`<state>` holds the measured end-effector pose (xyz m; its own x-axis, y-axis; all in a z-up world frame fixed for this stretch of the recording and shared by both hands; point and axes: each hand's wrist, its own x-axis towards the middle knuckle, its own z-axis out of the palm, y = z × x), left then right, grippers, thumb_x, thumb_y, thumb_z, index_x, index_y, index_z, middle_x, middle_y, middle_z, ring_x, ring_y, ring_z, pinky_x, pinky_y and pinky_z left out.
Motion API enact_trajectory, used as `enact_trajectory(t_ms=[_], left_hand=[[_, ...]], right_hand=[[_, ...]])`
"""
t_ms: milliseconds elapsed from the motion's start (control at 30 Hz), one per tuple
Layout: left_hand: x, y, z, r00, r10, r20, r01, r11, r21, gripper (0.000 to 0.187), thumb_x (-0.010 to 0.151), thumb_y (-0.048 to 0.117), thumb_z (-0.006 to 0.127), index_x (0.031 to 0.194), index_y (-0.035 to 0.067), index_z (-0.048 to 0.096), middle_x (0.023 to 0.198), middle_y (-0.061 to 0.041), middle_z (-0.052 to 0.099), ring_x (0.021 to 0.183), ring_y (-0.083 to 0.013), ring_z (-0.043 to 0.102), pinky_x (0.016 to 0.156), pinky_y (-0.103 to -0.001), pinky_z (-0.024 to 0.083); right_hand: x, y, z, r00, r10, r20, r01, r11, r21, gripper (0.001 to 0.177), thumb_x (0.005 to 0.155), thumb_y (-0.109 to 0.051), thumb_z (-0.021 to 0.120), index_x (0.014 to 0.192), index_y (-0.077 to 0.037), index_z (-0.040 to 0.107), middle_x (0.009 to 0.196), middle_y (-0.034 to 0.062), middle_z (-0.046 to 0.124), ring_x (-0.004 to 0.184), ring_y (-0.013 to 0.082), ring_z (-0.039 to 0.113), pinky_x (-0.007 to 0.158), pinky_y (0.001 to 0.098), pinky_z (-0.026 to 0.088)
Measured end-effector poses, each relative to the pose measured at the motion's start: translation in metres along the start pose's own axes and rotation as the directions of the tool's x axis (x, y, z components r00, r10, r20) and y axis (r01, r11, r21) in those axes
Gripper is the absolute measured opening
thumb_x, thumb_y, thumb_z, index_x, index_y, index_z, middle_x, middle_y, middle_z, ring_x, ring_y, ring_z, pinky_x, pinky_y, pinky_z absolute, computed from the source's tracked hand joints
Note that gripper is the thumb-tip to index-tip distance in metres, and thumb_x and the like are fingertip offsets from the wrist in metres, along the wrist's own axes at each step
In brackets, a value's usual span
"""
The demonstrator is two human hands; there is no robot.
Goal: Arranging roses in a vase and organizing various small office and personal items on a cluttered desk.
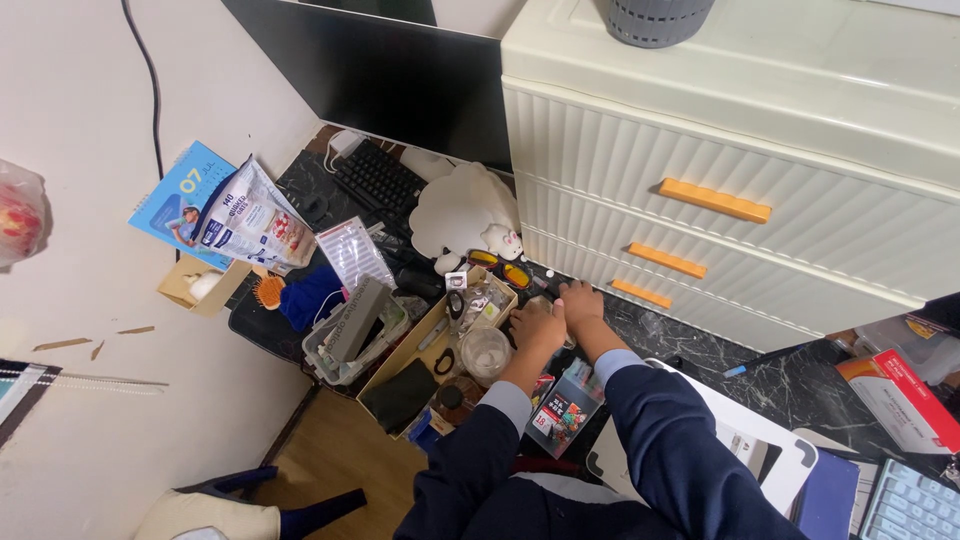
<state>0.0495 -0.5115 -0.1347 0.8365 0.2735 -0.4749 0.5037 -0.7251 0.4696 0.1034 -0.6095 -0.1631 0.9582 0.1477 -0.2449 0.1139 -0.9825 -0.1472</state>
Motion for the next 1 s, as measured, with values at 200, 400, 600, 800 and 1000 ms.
enact_trajectory(t_ms=[200, 400, 600, 800, 1000], left_hand=[[0.008, -0.007, 0.013, 1.0, -0.001, -0.008, 0.001, 1.0, 0.02, 0.089, 0.1, 0.066, 0.033, 0.157, -0.003, 0.028, 0.163, -0.038, 0.014, 0.153, -0.0494, 0.015, 0.124, -0.057, 0.015], [0.001, -0.001, 0.009, 0.959, 0.143, -0.244, -0.199, 0.955, -0.22, 0.082, 0.102, 0.058, 0.037, 0.154, -0.004, 0.034, 0.162, -0.029, 0.028, 0.151, -0.0473, 0.022, 0.123, -0.057, 0.018], [0.001, -0.006, 0.007, 0.926, 0.096, -0.364, -0.26, 0.862, -0.436, 0.08, 0.104, 0.056, 0.035, 0.156, -0.005, 0.029, 0.159, -0.03, 0.033, 0.148, -0.0448, 0.029, 0.121, -0.054, 0.023], [-0.001, -0.012, 0.001, 0.941, 0.084, -0.326, -0.248, 0.83, -0.499, 0.077, 0.104, 0.056, 0.033, 0.158, 0.001, 0.026, 0.16, -0.029, 0.03, 0.148, -0.0456, 0.027, 0.12, -0.053, 0.022], [-0.014, -0.006, -0.007, 0.935, 0.138, -0.327, -0.291, 0.825, -0.485, 0.076, 0.102, 0.054, 0.033, 0.159, 0.004, 0.029, 0.158, -0.029, 0.034, 0.147, -0.0454, 0.029, 0.121, -0.051, 0.024]], right_hand=[[-0.02, 0.007, -0.021, 0.999, 0.05, -0.014, -0.045, 0.967, 0.251, 0.052, 0.087, -0.04, 0.068, 0.124, -0.005, 0.06, 0.129, 0.0196, 0.061, 0.116, 0.0396, 0.064, 0.096, 0.0496, 0.053], [-0.008, -0.001, -0.007, 0.95, -0.037, -0.311, 0.207, 0.821, 0.533, 0.05, 0.088, -0.027, 0.064, 0.133, -0.008, 0.054, 0.132, 0.0238, 0.056, 0.115, 0.0474, 0.061, 0.097, 0.0513, 0.051], [0.019, -0.034, -0.018, 0.964, -0.176, -0.199, 0.257, 0.808, 0.531, 0.054, 0.086, -0.034, 0.066, 0.136, -0.018, 0.052, 0.133, 0.0195, 0.061, 0.112, 0.0425, 0.064, 0.092, 0.0511, 0.052], [0.03, -0.046, -0.017, 0.983, -0.166, -0.072, 0.18, 0.845, 0.503, 0.053, 0.086, -0.036, 0.067, 0.136, -0.021, 0.059, 0.115, 0.0197, 0.072, 0.108, 0.0401, 0.067, 0.09, 0.0502, 0.054], [-0.002, -0.017, -0.037, 0.99, -0.031, -0.138, 0.088, 0.9, 0.428, 0.045, 0.084, -0.036, 0.071, 0.123, -0.015, 0.07, 0.11, 0.021, 0.073, 0.102, 0.0406, 0.07, 0.091, 0.0492, 0.055]])
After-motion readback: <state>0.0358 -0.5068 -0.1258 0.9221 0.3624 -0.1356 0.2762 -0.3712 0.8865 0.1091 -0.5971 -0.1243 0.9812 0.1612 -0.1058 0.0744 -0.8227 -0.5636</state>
